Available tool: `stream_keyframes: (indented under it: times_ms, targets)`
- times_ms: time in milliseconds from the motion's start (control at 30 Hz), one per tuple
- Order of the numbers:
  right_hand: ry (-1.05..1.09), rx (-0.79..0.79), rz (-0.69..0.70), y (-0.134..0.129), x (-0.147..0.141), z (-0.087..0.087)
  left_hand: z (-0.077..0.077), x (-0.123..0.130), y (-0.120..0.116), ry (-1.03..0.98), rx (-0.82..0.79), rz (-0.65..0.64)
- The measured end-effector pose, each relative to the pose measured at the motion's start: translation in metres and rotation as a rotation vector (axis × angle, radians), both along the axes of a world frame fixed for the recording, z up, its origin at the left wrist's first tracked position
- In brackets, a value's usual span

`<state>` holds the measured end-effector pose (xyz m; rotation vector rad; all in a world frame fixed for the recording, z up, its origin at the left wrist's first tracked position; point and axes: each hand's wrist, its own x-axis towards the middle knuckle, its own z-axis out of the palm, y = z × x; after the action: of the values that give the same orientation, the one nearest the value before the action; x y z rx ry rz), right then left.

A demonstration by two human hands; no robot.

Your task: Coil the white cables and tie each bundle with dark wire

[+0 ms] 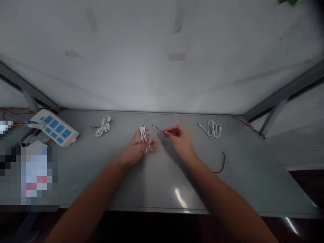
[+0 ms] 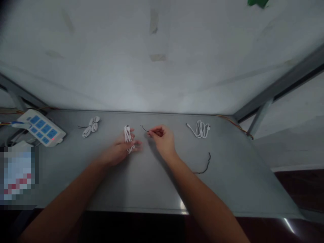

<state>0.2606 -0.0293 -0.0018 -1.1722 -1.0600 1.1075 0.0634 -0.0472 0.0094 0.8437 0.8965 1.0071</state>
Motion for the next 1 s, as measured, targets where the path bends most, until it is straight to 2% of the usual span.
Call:
stream_keyframes:
  times_ms: [167,333,500,667,867,1000]
  targets:
    - [-0.356,0.179,0.032,-0.004,-0.008,-0.008,-0.003,0.000,0.002,0.304,0.158,-0.111]
    - [-0.535,0.294,0.081,-0.012,-0.014,-0.007,-0.002,-0.003,0.007,0.401,0.211,-0.138]
    - [-0.607,0.389,0.038,-0.019,-0.017,-0.001,-0.004,-0.001,0.006,0.324,0.240,-0.089]
    - [-0.688,0.460,0.028,-0.025,-0.020,0.001,-0.009,0.005,0.005,0.054,0.105,-0.001]
    - [-0.824,0.684,0.087,-0.030,-0.025,0.001,-0.010,0.003,0.009,0.042,0.047,0.089]
    - [-0.915,0.756,0.091,-0.031,-0.028,0.000,-0.011,0.002,0.012,-0.026,0.009,0.167]
